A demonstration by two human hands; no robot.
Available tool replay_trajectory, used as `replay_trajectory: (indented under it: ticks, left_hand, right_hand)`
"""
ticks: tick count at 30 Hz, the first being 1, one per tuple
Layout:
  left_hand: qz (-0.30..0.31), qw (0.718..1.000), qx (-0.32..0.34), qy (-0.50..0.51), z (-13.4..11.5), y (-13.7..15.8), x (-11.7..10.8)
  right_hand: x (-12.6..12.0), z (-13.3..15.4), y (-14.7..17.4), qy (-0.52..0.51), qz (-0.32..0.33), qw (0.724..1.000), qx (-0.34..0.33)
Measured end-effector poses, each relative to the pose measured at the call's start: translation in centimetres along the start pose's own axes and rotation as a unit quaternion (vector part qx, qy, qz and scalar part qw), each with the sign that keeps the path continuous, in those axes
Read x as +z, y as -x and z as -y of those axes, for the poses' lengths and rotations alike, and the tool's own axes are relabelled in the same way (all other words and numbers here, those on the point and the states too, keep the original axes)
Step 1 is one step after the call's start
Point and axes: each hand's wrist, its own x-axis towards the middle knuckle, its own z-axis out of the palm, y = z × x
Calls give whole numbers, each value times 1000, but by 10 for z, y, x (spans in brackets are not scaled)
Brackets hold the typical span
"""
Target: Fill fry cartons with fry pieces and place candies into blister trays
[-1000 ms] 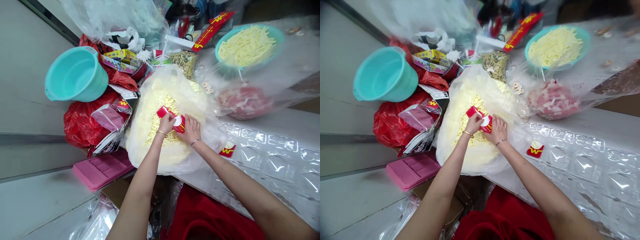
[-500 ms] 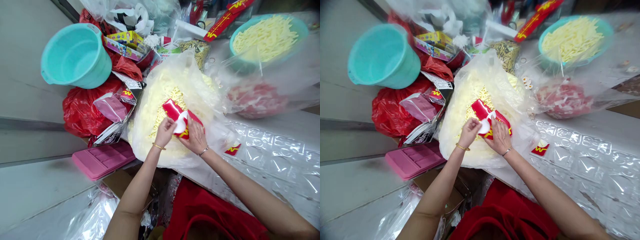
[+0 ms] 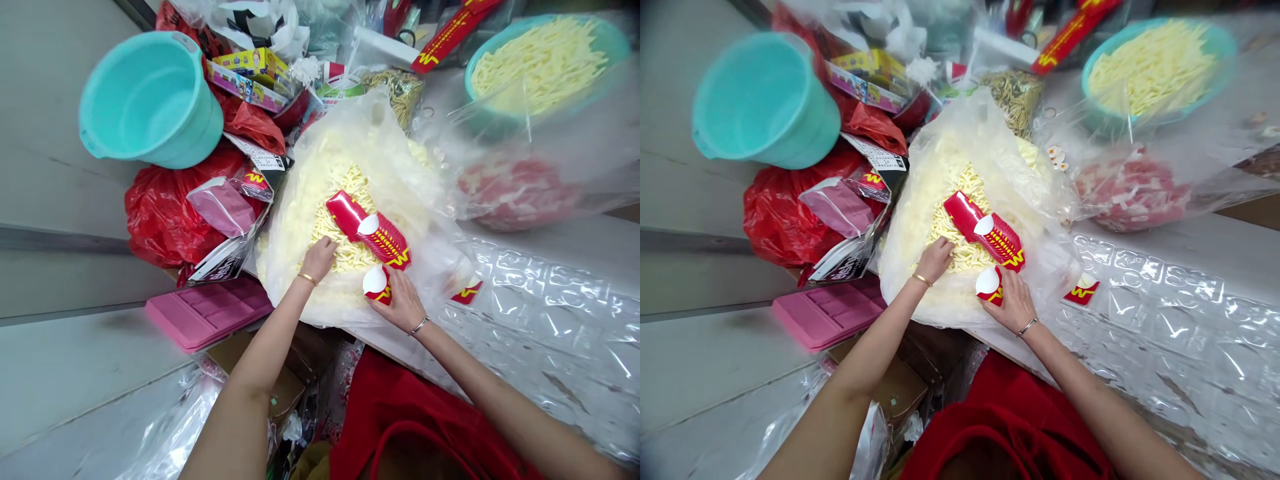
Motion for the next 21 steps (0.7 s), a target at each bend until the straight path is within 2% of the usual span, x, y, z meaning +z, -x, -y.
replay_trajectory:
  ticks: [2, 3, 5, 7, 9, 11, 12, 13, 14, 15, 17, 19, 21]
  left_hand:
    - [-54, 988, -38, 137, 1, 5, -1]
    - [-82, 969, -74, 221, 1, 9, -4]
    - [-114, 900, -161, 390, -2, 16, -11]
    - [-100, 812, -227, 529, -11, 22, -20]
    - [-66, 739, -252, 622, -23, 26, -28]
    - [-36, 692, -257, 674, -35, 28, -33]
    - [-20, 682, -258, 685, -40, 29, -34]
    - [-6, 683, -258, 683, -44, 29, -34]
    - [5, 698, -256, 669, -47, 29, -33]
    - [12, 726, -250, 641, -50, 30, -31]
    - [6, 808, -219, 548, -53, 31, -28]
    - [-19, 891, -159, 426, -54, 32, -27]
    - [-32, 938, -98, 332, -56, 33, -28]
  right_hand:
    - [-3, -1, -4, -15, -11, 1000, -6]
    - [-4, -1, -6, -23, -18, 1000, -9]
    - [-5, 1, -12, -30, -27, 999, -17]
    - [-3, 7, -18, -26, -27, 999, -21]
    - [2, 15, -26, -13, -26, 999, -24]
    - [8, 23, -34, -3, -26, 999, -26]
    - [11, 27, -38, -1, -27, 999, -28]
    - [13, 30, -42, -2, -31, 999, -29]
    - [14, 33, -45, -4, -37, 999, -29]
    - [15, 35, -47, -6, -42, 999, -29]
    - [14, 37, -49, -3, -49, 998, -32]
    - [12, 37, -48, 11, -36, 998, -46]
    - [11, 37, -46, 25, -14, 998, -63]
